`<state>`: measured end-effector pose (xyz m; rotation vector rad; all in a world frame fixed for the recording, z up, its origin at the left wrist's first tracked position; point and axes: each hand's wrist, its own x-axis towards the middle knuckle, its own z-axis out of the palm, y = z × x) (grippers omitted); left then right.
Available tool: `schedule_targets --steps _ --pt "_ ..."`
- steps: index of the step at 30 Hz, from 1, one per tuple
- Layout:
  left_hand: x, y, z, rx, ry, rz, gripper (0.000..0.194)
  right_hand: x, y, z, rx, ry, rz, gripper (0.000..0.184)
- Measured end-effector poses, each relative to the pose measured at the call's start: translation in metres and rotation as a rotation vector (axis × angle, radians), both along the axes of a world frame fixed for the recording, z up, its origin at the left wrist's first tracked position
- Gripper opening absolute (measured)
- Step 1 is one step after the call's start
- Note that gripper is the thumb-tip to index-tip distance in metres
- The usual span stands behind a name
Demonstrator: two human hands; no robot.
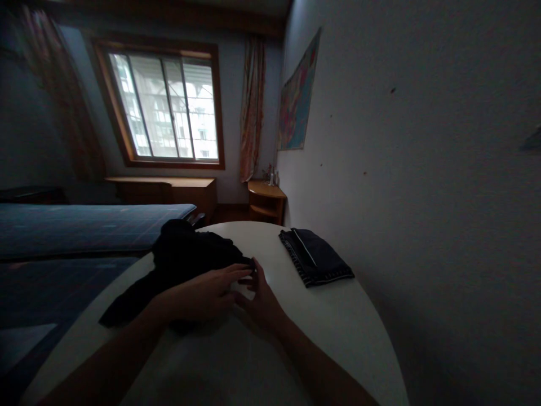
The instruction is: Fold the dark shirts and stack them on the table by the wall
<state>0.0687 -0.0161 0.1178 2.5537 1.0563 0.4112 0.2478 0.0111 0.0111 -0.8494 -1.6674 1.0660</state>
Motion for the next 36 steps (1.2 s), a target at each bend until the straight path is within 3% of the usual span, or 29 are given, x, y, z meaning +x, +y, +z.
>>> schedule_targets --steps 5,9,13,18,21,24,29,32,36 --pt "0.004 -0.007 -0.001 -0.105 0.0 -0.032 0.065 0.002 0.006 0.007 0.02 0.065 -0.139 0.05" --pt "-0.001 0.004 0.002 -0.049 -0.108 0.005 0.055 0.007 0.014 0.014 0.018 0.07 -0.192 0.036" --pt "-0.023 0.021 0.004 0.186 -0.124 0.217 0.05 0.024 0.023 0.024 0.008 0.145 -0.323 0.037" --pt "-0.055 0.042 -0.012 0.347 0.088 0.46 0.09 0.055 0.03 0.038 0.062 0.297 -0.467 0.039" --pt "-0.062 0.053 -0.022 0.431 0.1 0.615 0.095 0.07 0.03 0.044 0.117 0.391 -0.535 0.036" --pt "-0.06 0.063 -0.028 0.387 0.063 0.704 0.083 0.079 0.029 0.048 0.178 0.455 -0.606 0.034" --pt "-0.048 0.069 -0.031 0.337 0.039 0.6 0.028 0.083 0.03 0.047 0.205 0.403 -0.658 0.045" --pt "-0.044 0.067 -0.03 0.335 -0.03 0.637 0.025 0.081 0.031 0.043 0.211 0.26 -0.633 0.045" --pt "-0.043 0.065 -0.023 0.373 -0.184 0.69 0.024 0.072 0.027 0.036 0.213 0.079 -0.499 0.05"
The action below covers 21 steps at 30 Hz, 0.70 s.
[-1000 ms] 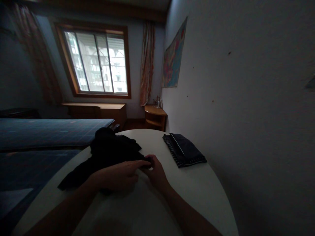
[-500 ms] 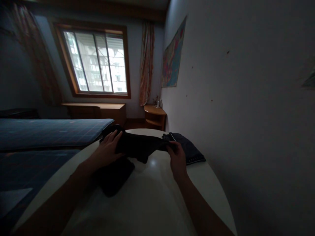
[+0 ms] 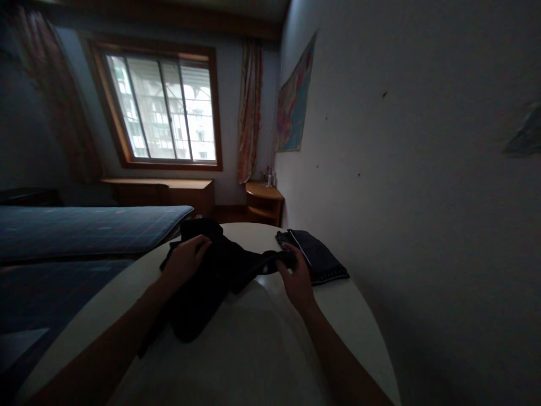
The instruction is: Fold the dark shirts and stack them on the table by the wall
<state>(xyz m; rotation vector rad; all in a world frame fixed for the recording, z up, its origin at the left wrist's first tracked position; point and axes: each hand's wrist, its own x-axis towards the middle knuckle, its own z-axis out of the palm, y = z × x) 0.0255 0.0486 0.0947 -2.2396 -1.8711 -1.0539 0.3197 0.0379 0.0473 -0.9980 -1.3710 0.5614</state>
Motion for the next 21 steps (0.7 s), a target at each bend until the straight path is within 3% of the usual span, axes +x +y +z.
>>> schedule_targets --steps 4,7,11,13,17,21 --pt "0.007 -0.005 0.005 0.202 -0.117 -0.084 0.023 -0.017 -0.015 -0.005 -0.008 -0.257 0.117 0.062" --pt "0.024 -0.014 0.003 0.303 -0.083 -0.293 0.022 -0.029 -0.025 -0.01 0.016 -0.386 0.187 0.079" --pt "0.051 -0.034 -0.001 0.225 0.08 -0.684 0.018 -0.034 -0.028 -0.016 0.024 -0.448 0.255 0.098" --pt "0.06 -0.042 0.0 0.127 0.15 -0.797 0.016 -0.034 -0.027 -0.017 0.02 -0.462 0.292 0.086" --pt "0.059 -0.046 0.005 0.063 0.146 -0.711 0.015 -0.031 -0.024 -0.012 0.019 -0.416 0.294 0.04" --pt "0.042 -0.035 0.004 0.101 0.05 -0.447 0.035 -0.019 -0.018 0.002 0.057 -0.216 0.149 0.035"
